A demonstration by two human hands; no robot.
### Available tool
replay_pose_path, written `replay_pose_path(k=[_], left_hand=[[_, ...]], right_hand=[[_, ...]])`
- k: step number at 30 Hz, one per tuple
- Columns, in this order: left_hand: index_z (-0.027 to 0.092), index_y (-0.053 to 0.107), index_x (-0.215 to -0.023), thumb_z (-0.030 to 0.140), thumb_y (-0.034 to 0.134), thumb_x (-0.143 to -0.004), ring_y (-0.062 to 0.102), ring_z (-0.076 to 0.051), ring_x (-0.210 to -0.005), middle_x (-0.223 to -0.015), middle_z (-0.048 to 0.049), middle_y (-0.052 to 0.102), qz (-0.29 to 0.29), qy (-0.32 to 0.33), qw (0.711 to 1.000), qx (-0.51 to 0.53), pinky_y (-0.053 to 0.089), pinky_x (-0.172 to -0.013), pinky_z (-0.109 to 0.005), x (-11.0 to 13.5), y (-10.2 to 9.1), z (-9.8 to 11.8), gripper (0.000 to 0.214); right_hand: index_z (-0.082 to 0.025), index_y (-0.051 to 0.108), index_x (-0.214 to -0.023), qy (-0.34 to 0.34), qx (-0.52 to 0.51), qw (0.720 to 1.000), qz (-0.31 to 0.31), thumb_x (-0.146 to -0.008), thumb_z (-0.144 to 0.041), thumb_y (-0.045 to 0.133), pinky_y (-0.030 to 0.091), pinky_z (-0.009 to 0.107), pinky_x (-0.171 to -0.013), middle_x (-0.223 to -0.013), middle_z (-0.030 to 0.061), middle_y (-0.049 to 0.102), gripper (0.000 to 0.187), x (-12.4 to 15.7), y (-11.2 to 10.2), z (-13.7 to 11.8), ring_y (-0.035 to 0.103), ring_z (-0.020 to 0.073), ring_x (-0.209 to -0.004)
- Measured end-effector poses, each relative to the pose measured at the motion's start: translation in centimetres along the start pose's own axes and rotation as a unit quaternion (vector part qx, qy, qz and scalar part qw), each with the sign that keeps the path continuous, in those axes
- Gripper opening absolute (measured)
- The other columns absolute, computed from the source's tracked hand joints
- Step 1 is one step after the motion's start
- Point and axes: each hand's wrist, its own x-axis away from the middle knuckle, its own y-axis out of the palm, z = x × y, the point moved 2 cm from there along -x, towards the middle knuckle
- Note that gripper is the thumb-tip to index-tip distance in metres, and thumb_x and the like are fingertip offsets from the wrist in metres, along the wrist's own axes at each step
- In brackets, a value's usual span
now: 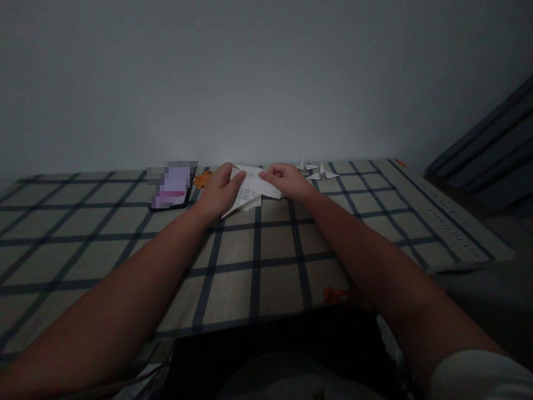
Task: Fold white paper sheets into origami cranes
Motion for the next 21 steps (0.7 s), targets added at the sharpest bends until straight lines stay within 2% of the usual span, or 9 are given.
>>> replay_pose_path(k=[6,11,16,21], left_hand=[[0.022,0.049,-0.083,0.048,0.061,-0.086,0.052,-0.013,-0.063,-0.072,0.001,0.055,-0.006,-0.02,0.997,0.068,0.04,-0.054,-0.021,-0.2,-0.4,-0.3,0.029],[0.022,0.048,-0.083,0.051,0.064,-0.082,0.054,-0.014,-0.062,-0.073,-0.0002,0.055,0.022,-0.038,0.994,0.105,0.042,-0.055,-0.024,-0.6,-0.5,-0.6,0.033],[0.022,0.047,-0.083,0.041,0.063,-0.081,0.056,-0.014,-0.062,-0.07,0.0012,0.054,0.032,-0.077,0.982,0.169,0.044,-0.056,-0.024,-0.6,-0.2,0.1,0.024],[0.022,0.048,-0.076,0.033,0.063,-0.073,0.055,-0.014,-0.054,-0.063,0.0025,0.051,0.023,-0.109,0.97,0.217,0.044,-0.05,-0.025,-0.8,-0.4,-0.6,0.018]], right_hand=[[-0.018,0.055,-0.072,0.031,-0.02,0.999,-0.017,-0.091,-0.047,0.063,0.034,0.021,-0.043,-0.058,-0.002,0.051,0.036,0.2,-0.4,0.2,0.045,0.0087,-0.048],[-0.016,0.058,-0.07,0.004,-0.02,0.999,-0.042,-0.091,-0.051,0.061,0.039,0.021,-0.049,-0.056,-0.002,0.052,0.041,0.2,-0.5,0.4,0.049,0.0093,-0.051],[-0.018,0.057,-0.072,-0.011,-0.07,0.997,-0.024,-0.092,-0.057,0.055,0.039,0.022,-0.05,-0.059,-0.002,0.053,0.044,-0.4,-0.4,1.1,0.047,0.0094,-0.051],[-0.018,0.053,-0.066,-0.016,-0.023,0.999,-0.015,-0.095,-0.051,0.054,0.038,0.023,-0.052,-0.056,-0.0026,0.05,0.044,-0.1,-0.7,0.8,0.046,0.0097,-0.052]])
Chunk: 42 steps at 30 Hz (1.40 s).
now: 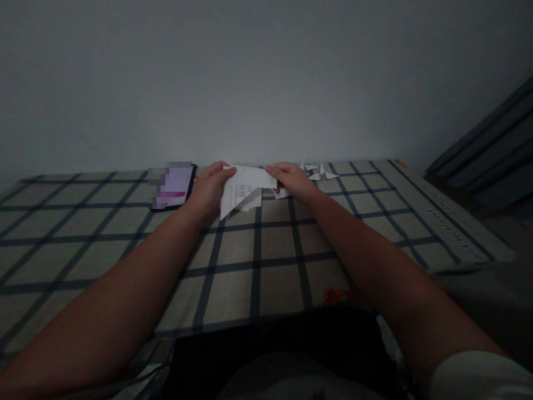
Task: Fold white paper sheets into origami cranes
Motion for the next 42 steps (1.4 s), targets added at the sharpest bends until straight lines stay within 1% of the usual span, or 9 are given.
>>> replay_pose_path(k=[6,10,13,16,20,26,32,36,42], left_hand=[[0.019,0.065,-0.08,0.04,0.073,-0.071,0.05,-0.013,-0.045,-0.06,0.0004,0.058,-0.015,-0.03,0.996,-0.08,0.032,-0.04,-0.023,0.4,-0.4,-0.5,0.025],[0.016,0.071,-0.084,0.043,0.077,-0.068,0.058,-0.016,-0.054,-0.066,-0.0037,0.066,0.003,-0.008,0.993,-0.117,0.038,-0.044,-0.023,0.6,-0.1,-0.5,0.032],[0.016,0.075,-0.084,0.043,0.075,-0.069,0.056,-0.015,-0.053,-0.065,-0.0035,0.066,0.019,0.034,0.983,-0.178,0.035,-0.043,-0.023,0.6,-0.1,-0.3,0.03],[0.016,0.076,-0.08,0.039,0.071,-0.072,0.054,-0.014,-0.055,-0.065,-0.0033,0.067,0.016,0.096,0.962,-0.255,0.034,-0.045,-0.022,0.6,-0.2,0.1,0.025],[0.016,0.077,-0.078,0.038,0.067,-0.072,0.054,-0.015,-0.058,-0.065,-0.0035,0.068,0.01,0.119,0.945,-0.306,0.035,-0.048,-0.023,0.8,-0.2,0.6,0.025],[0.014,0.077,-0.08,0.037,0.065,-0.072,0.055,-0.014,-0.061,-0.071,-0.0042,0.07,0.012,0.116,0.937,-0.33,0.036,-0.051,-0.022,0.6,-0.2,0.5,0.027],[0.013,0.075,-0.081,0.042,0.069,-0.073,0.058,-0.014,-0.063,-0.075,-0.0046,0.071,-0.026,0.094,0.952,-0.291,0.042,-0.055,-0.022,0.8,0.1,0.5,0.031],[0.013,0.077,-0.082,0.04,0.071,-0.071,0.059,-0.015,-0.064,-0.075,-0.0053,0.072,-0.041,0.103,0.943,-0.313,0.042,-0.056,-0.023,0.8,0.0,0.5,0.029],[0.014,0.079,-0.085,0.041,0.07,-0.071,0.063,-0.019,-0.07,-0.078,-0.0072,0.074,-0.025,0.109,0.938,-0.327,0.044,-0.057,-0.025,0.3,-0.6,0.1,0.032]], right_hand=[[-0.018,0.05,-0.063,0.004,0.058,0.998,-0.027,-0.095,-0.038,0.055,0.035,0.023,-0.054,-0.058,-0.0023,0.048,0.038,0.8,0.1,-1.1,0.046,0.0098,-0.055],[-0.018,0.049,-0.064,-0.007,0.067,0.998,-0.017,-0.093,-0.039,0.054,0.032,0.024,-0.054,-0.06,-0.0022,0.046,0.036,0.7,0.1,-1.3,0.043,0.0107,-0.058],[-0.017,0.055,-0.069,-0.026,0.082,0.996,-0.017,-0.088,-0.042,0.057,0.032,0.025,-0.057,-0.064,-0.0018,0.048,0.031,0.6,0.2,-1.3,0.043,0.0117,-0.063],[-0.017,0.054,-0.067,-0.033,0.102,0.994,-0.016,-0.085,-0.044,0.058,0.03,0.026,-0.059,-0.063,-0.0025,0.044,0.033,0.5,0.3,-1.2,0.04,0.0115,-0.063],[-0.018,0.048,-0.064,-0.047,0.111,0.993,-0.019,-0.084,-0.045,0.057,0.028,0.027,-0.059,-0.062,-0.0036,0.039,0.034,0.5,0.5,-1.1,0.036,0.0107,-0.061],[-0.018,0.048,-0.067,-0.066,0.128,0.989,-0.038,-0.085,-0.046,0.054,0.029,0.026,-0.061,-0.065,-0.0027,0.042,0.034,0.4,0.4,-1.0,0.037,0.0108,-0.062],[-0.015,0.055,-0.07,-0.079,0.147,0.983,-0.07,-0.085,-0.051,0.056,0.03,0.027,-0.061,-0.066,-0.0015,0.046,0.038,0.4,0.6,-1.0,0.04,0.0112,-0.063],[-0.014,0.058,-0.07,-0.091,0.145,0.984,-0.059,-0.083,-0.051,0.057,0.031,0.027,-0.063,-0.067,-0.0002,0.05,0.039,0.3,0.6,-0.9,0.043,0.0119,-0.066],[-0.016,0.059,-0.07,-0.081,0.15,0.985,-0.028,-0.083,-0.05,0.057,0.032,0.027,-0.065,-0.068,0.0001,0.052,0.037,0.1,0.4,-0.6,0.043,0.0125,-0.067]])
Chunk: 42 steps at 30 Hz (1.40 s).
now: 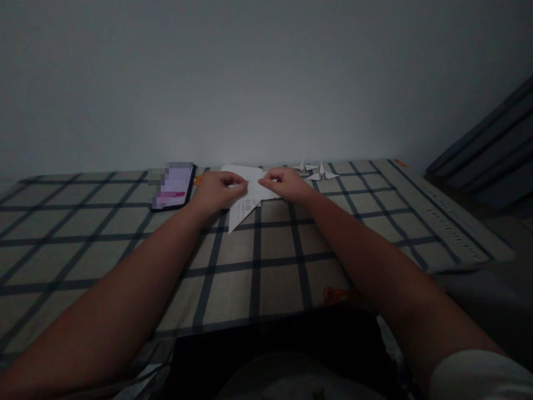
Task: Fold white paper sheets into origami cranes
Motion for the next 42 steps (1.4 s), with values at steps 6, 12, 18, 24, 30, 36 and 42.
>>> replay_pose_path(k=[6,12,18,24,30,36,42], left_hand=[[0.016,0.079,-0.084,0.038,0.07,-0.071,0.063,-0.018,-0.067,-0.075,-0.0069,0.074,0.02,-0.026,0.999,0.0,0.045,-0.06,-0.026,-0.6,-0.7,-0.8,0.027],[0.018,0.075,-0.074,0.032,0.073,-0.069,0.057,-0.015,-0.057,-0.066,-0.0034,0.069,0.057,-0.06,0.993,0.085,0.045,-0.058,-0.027,-0.9,-1.3,-0.3,0.015],[0.018,0.073,-0.073,0.033,0.072,-0.069,0.05,-0.012,-0.054,-0.061,-0.0016,0.063,0.083,-0.079,0.979,0.171,0.038,-0.052,-0.024,-1.5,-1.1,-1.0,0.015],[0.018,0.066,-0.078,0.034,0.068,-0.074,0.049,-0.009,-0.056,-0.075,-0.0018,0.064,0.078,-0.119,0.947,0.287,0.035,-0.049,-0.021,-1.8,-1.0,-1.4,0.016],[0.022,0.065,-0.096,0.045,0.067,-0.079,0.059,-0.014,-0.068,-0.084,-0.0015,0.065,0.037,-0.13,0.957,0.256,0.043,-0.055,-0.022,-1.2,-0.1,-0.7,0.028],[0.016,0.07,-0.1,0.052,0.073,-0.074,0.063,-0.018,-0.07,-0.087,-0.0064,0.072,-0.063,-0.096,0.964,0.242,0.046,-0.059,-0.026,0.0,0.6,0.1,0.045],[0.017,0.064,-0.083,0.047,0.072,-0.074,0.059,-0.014,-0.065,-0.076,-0.0019,0.067,0.011,-0.089,0.971,0.223,0.044,-0.058,-0.024,-0.4,0.1,-0.4,0.032]], right_hand=[[-0.016,0.054,-0.066,0.031,-0.028,0.998,0.039,-0.085,-0.045,0.056,0.031,0.027,-0.063,-0.065,-0.0018,0.045,0.034,0.1,-0.6,-0.1,0.04,0.0113,-0.064],[-0.016,0.056,-0.067,0.042,-0.052,0.995,0.075,-0.085,-0.042,0.058,0.031,0.026,-0.06,-0.066,-0.0017,0.047,0.032,0.1,-1.1,0.5,0.041,0.011,-0.064],[-0.015,0.06,-0.071,0.054,-0.087,0.991,0.086,-0.086,-0.041,0.061,0.031,0.025,-0.057,-0.066,-0.0012,0.051,0.029,0.0,-1.1,0.9,0.043,0.0105,-0.062],[-0.017,0.057,-0.073,0.09,-0.14,0.98,0.108,-0.088,-0.042,0.062,0.03,0.022,-0.051,-0.061,-0.003,0.048,0.03,-0.1,-1.1,1.3,0.041,0.0092,-0.055],[-0.017,0.058,-0.076,0.101,-0.165,0.974,0.117,-0.088,-0.046,0.062,0.033,0.021,-0.049,-0.062,-0.003,0.05,0.031,-0.1,-0.9,1.1,0.042,0.0087,-0.054],[-0.017,0.061,-0.081,0.103,-0.173,0.97,0.14,-0.086,-0.053,0.065,0.037,0.021,-0.05,-0.066,-0.0025,0.054,0.036,0.0,-1.0,0.8,0.046,0.0091,-0.056],[-0.019,0.056,-0.078,0.103,-0.199,0.963,0.147,-0.087,-0.062,0.061,0.044,0.021,-0.054,-0.064,-0.002,0.055,0.044,-0.4,-1.0,1.9,0.051,0.0083,-0.055]])
